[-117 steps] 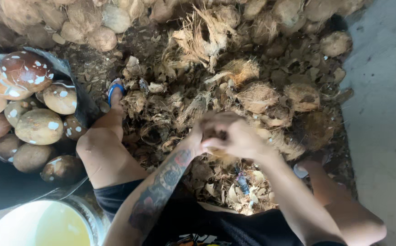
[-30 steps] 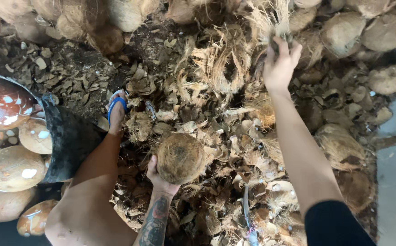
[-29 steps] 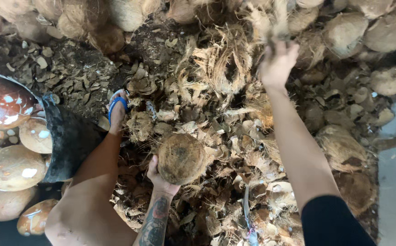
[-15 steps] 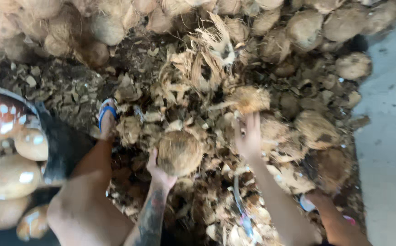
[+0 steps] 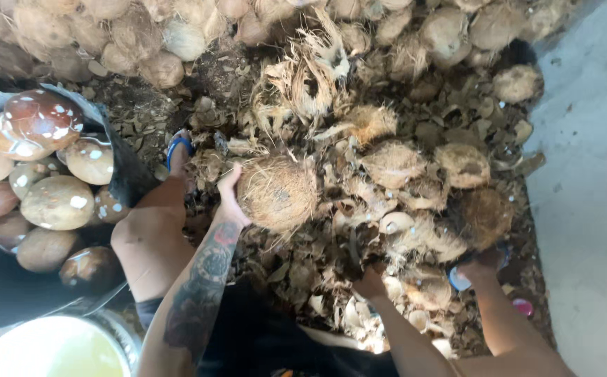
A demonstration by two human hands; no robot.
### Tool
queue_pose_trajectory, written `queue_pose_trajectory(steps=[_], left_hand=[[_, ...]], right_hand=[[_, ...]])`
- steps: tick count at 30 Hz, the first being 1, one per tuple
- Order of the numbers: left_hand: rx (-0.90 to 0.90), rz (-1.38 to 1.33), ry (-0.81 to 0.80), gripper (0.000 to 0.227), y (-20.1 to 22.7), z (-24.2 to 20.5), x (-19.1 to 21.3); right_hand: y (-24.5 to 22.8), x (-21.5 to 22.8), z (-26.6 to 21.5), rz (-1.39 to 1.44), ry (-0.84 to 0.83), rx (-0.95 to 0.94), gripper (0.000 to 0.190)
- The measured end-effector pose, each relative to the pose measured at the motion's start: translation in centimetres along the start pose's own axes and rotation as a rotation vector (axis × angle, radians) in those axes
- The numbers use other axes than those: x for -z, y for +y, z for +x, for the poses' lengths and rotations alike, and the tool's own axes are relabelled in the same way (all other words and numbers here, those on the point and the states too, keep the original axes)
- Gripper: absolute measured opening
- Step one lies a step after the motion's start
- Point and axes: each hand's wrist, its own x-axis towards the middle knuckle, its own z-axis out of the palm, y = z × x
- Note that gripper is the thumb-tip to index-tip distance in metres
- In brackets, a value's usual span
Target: The person peels the outer husk from coconuts using a curved blade and then rinses them in a bucket of water.
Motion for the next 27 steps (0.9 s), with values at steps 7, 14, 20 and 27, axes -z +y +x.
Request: queue_pose_trajectory(steps=[7,14,20,27], left_hand=[[0.105,-0.051,0.023,0.073,-2.3,-0.4,3.3],[0.080,-0.136,-0.002,0.062,-3.6,-1.3,3.8],[0.189,0.037,0.086,0.068,-7.7,1.0,10.6],[0.164,0.103,0.088,0.078,-7.9,1.7,11.0]], right_hand=[[-8.2,12.0,-12.0,0.523,0.124,-0.004,0.034],[-6.4,8.5,-20.5,0.773,0.137,0.427,0.008],[-13.6,14.9,-29.4,1.180,0.087,1.161,0.010],[-15.2,13.8,-28.7,0.825,0.584,1.497,0.015]])
